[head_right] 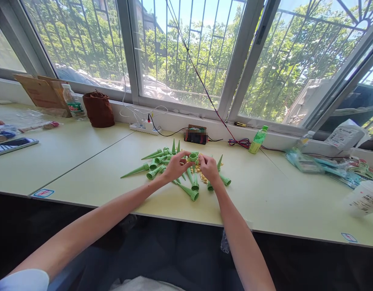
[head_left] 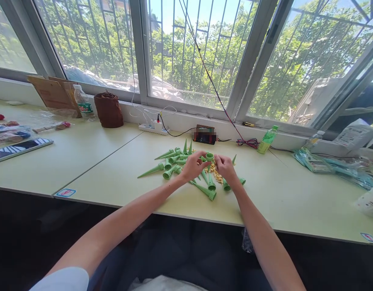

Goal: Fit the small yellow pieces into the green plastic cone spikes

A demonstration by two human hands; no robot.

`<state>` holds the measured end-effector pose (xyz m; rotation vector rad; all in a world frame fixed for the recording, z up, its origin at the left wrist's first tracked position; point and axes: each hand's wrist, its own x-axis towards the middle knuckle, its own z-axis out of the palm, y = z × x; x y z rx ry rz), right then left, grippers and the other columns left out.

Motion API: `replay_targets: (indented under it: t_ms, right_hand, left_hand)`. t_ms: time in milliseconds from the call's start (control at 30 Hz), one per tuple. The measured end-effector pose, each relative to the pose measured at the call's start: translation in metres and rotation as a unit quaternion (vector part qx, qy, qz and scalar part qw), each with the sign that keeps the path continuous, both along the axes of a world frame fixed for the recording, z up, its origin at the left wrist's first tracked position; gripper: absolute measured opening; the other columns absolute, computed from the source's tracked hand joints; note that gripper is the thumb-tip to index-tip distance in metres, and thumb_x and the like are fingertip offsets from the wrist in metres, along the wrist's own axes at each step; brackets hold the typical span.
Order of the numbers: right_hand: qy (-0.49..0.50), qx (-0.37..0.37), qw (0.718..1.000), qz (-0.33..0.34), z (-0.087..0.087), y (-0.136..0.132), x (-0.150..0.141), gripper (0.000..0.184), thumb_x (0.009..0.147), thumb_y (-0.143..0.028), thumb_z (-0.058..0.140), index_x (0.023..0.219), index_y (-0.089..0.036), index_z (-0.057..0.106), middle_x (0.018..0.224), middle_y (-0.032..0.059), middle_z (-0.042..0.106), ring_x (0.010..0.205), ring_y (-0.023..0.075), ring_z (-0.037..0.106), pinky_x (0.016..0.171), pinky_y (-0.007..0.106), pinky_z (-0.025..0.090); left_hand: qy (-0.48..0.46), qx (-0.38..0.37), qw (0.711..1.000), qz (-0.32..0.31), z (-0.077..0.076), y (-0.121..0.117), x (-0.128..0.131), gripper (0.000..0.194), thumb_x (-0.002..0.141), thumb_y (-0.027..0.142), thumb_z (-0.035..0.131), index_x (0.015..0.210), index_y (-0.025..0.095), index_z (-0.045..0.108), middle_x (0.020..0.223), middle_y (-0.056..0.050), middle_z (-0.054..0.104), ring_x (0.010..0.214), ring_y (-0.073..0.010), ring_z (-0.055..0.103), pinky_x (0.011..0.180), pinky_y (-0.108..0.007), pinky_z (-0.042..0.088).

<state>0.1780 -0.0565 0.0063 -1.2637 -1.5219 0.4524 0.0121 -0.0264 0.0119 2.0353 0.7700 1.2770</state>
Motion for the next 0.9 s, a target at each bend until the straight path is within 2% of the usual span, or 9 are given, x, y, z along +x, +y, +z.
replay_targets:
  t_ms: [133,200,300,400,500,600,667,767,900]
  right_hand:
    - [0.01,0.025,0.999,-0.041,0.001,0.001,-0.002,0.05,0.088,-0.064,0.042,0.06,-0.022,0.042,0.047,-0.0018,0.041,0.046,0.0122,0.037,0.045,0.027,0.028]
    - [0.02,0.043,0.997,-0.061,0.001,0.001,-0.002,0.05,0.088,-0.064,0.041,0.062,-0.022,0.044,0.049,-0.0013,0.042,0.048,0.013,0.039,0.046,0.027,0.029]
    - [0.024,0.052,0.997,-0.06,0.002,-0.001,-0.002,0.048,0.089,-0.063,0.041,0.065,-0.022,0.047,0.051,-0.0016,0.041,0.049,0.013,0.038,0.048,0.027,0.03]
    - [-0.002,0.038,0.999,-0.013,0.002,-0.004,-0.004,0.045,0.089,-0.06,0.043,0.069,-0.021,0.049,0.053,-0.0022,0.042,0.051,0.0124,0.038,0.05,0.026,0.031]
    - [-0.027,0.036,0.999,0.019,0.002,-0.006,-0.007,0.042,0.089,-0.058,0.045,0.072,-0.02,0.05,0.057,-0.0021,0.044,0.053,0.0122,0.039,0.051,0.025,0.032]
    - [-0.039,0.034,0.999,0.011,0.003,-0.008,-0.008,0.041,0.09,-0.056,0.044,0.069,-0.021,0.047,0.055,-0.0026,0.043,0.053,0.0124,0.038,0.051,0.025,0.031]
    - [-0.049,0.028,0.998,0.006,0.003,-0.007,-0.008,0.042,0.091,-0.055,0.043,0.067,-0.021,0.045,0.052,-0.0031,0.041,0.052,0.0124,0.036,0.051,0.025,0.029]
    - [-0.064,0.029,0.998,-0.005,0.002,-0.006,-0.006,0.044,0.091,-0.054,0.043,0.062,-0.021,0.041,0.05,-0.0036,0.037,0.052,0.012,0.033,0.051,0.026,0.028]
    - [-0.063,0.02,0.998,-0.007,0.0,-0.002,-0.003,0.047,0.09,-0.054,0.043,0.057,-0.021,0.038,0.048,-0.0034,0.035,0.051,0.0116,0.032,0.05,0.027,0.025]
  left_hand:
    - [-0.004,-0.01,1.0,0.012,-0.001,0.0,0.001,0.04,0.079,0.044,0.067,0.109,0.019,0.058,0.098,-0.004,0.063,0.054,-0.0053,0.048,0.053,-0.02,0.042]
    - [-0.026,-0.045,0.999,0.012,0.0,0.001,0.001,0.038,0.079,0.046,0.067,0.104,0.018,0.058,0.091,-0.003,0.064,0.049,-0.005,0.046,0.048,-0.02,0.039]
    - [-0.056,-0.172,0.983,-0.023,0.003,0.003,0.001,0.045,0.083,0.06,0.056,0.08,0.015,0.059,0.075,-0.004,0.063,0.043,-0.0069,0.046,0.04,-0.022,0.034]
    - [-0.058,-0.338,0.934,-0.103,0.008,0.002,0.001,0.062,0.083,0.072,0.044,0.069,0.014,0.06,0.068,-0.007,0.063,0.041,-0.0093,0.048,0.037,-0.025,0.033]
    - [-0.071,-0.399,0.903,-0.142,0.01,0.0,0.001,0.063,0.078,0.074,0.05,0.066,0.013,0.059,0.07,-0.009,0.065,0.041,-0.009,0.049,0.038,-0.024,0.033]
    - [-0.076,-0.38,0.91,-0.15,0.009,-0.001,0.0,0.057,0.073,0.07,0.062,0.068,0.013,0.057,0.065,-0.007,0.063,0.042,-0.0088,0.049,0.038,-0.023,0.034]
    - [-0.059,-0.335,0.928,-0.151,0.007,-0.001,-0.002,0.053,0.072,0.066,0.066,0.071,0.014,0.056,0.055,-0.002,0.056,0.042,-0.0096,0.049,0.039,-0.023,0.033]
    - [-0.021,-0.226,0.965,-0.127,0.005,-0.002,-0.003,0.046,0.074,0.06,0.068,0.07,0.016,0.053,0.048,0.004,0.046,0.041,-0.0087,0.045,0.04,-0.022,0.033]
    - [0.004,-0.07,0.995,-0.068,-0.001,-0.001,-0.003,0.04,0.075,0.052,0.069,0.073,0.016,0.054,0.066,0.002,0.054,0.05,-0.0071,0.049,0.046,-0.021,0.037]
